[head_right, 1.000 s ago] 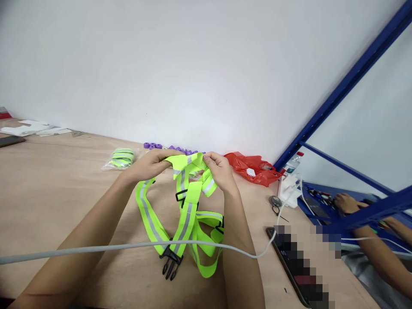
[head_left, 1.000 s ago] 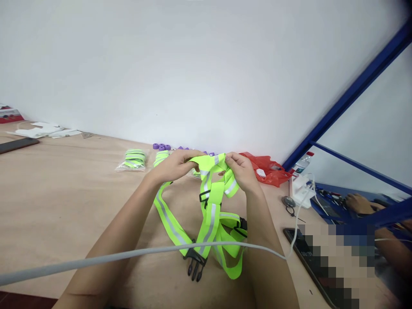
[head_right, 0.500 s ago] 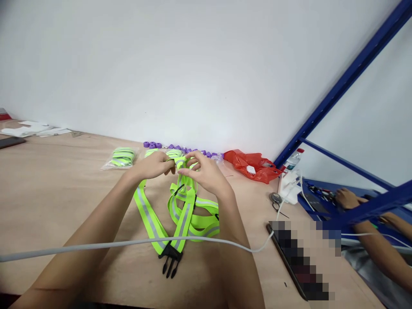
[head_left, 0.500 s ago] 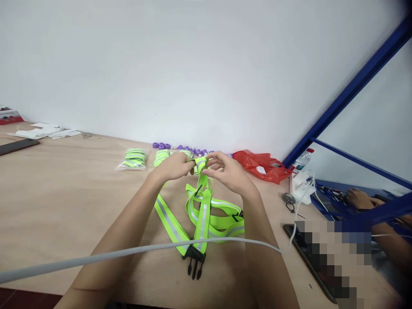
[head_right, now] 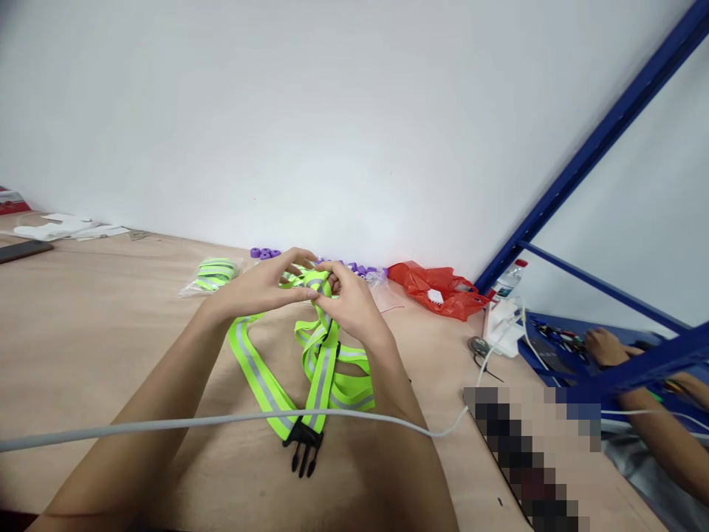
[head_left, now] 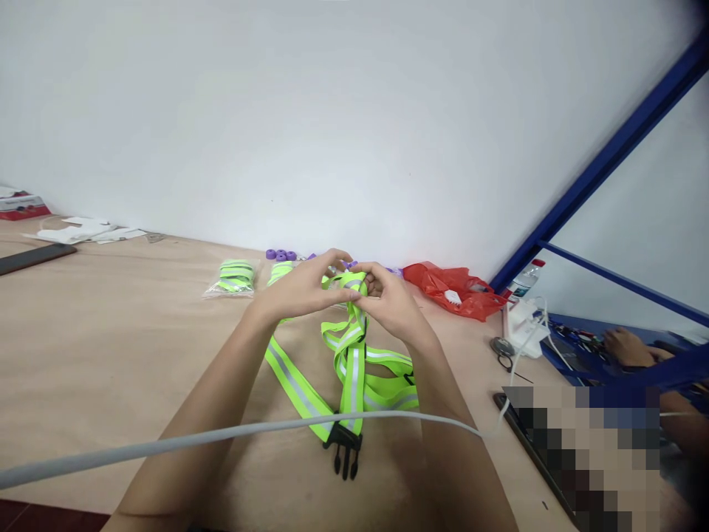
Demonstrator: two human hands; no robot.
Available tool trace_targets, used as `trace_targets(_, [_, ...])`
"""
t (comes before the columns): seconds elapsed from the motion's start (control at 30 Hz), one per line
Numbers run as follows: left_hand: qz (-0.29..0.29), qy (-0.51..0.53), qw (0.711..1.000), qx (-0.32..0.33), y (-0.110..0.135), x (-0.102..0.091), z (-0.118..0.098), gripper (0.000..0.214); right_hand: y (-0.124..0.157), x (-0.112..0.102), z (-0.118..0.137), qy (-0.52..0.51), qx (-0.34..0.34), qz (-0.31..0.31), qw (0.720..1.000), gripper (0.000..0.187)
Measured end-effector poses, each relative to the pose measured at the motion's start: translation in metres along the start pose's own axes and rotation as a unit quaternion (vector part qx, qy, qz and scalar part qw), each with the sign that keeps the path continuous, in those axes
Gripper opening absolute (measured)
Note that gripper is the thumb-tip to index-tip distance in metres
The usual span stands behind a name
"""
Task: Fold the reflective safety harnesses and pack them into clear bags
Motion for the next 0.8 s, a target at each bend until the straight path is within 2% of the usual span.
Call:
trace_targets(0.1, [-0.050, -0.027, 0.998, 0.039, -0.001, -0.006, -0.010, 0.039, -0.001, 0.003, -0.003, -0.028, 0.002, -0.001, 1.000, 0.038])
trace_targets(0.2, [-0.043, -0.025, 0.998, 0.036, -0.001, -0.005, -0.007, 0.027, 0.000, 0.005, -0.003, -0.076, 0.009, 0.013, 0.997, 0.041])
trace_targets(0.3, [-0.035, -0.032, 0.999, 0.025, -0.001, -0.005, 0.000, 0.027, 0.003, 0.003, 0.003, -0.124, 0.009, 0.015, 0.992, 0.043])
trace_targets(0.4, [-0.028, -0.054, 0.998, 0.036, -0.003, -0.004, 0.003, 0.032, 0.004, -0.003, 0.008, -0.144, -0.003, 0.012, 0.989, 0.039])
trace_targets(0.47, [-0.039, -0.056, 0.997, 0.027, -0.003, -0.007, 0.007, 0.027, 0.003, -0.008, 0.007, -0.155, -0.011, 0.012, 0.988, 0.037])
trace_targets(0.57, [-0.033, 0.002, 0.999, -0.019, -0.001, -0.012, 0.017, 0.024, 0.000, -0.021, 0.000, -0.187, -0.011, -0.003, 0.982, 0.036])
trace_targets(0.67, [0.005, 0.104, 0.993, -0.053, 0.003, -0.011, 0.022, 0.030, -0.001, -0.035, -0.006, -0.208, -0.014, -0.043, 0.977, 0.031])
trace_targets(0.73, [0.012, 0.155, 0.987, -0.047, 0.005, -0.011, 0.018, 0.029, -0.001, -0.040, -0.008, -0.203, -0.016, -0.060, 0.977, 0.029])
trace_targets(0.8, [-0.012, 0.188, 0.982, -0.016, 0.003, -0.014, 0.012, 0.028, -0.001, -0.041, -0.009, -0.189, -0.014, -0.062, 0.980, 0.028])
Point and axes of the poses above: each hand's wrist, its own y-axis away from the middle knuckle, its own x-axis out of the palm, z = x × y, the point moved 8 cm from there along -y, towards the middle knuckle, and after that the axes turned 7 degrees about x, right-handed, at the moved point
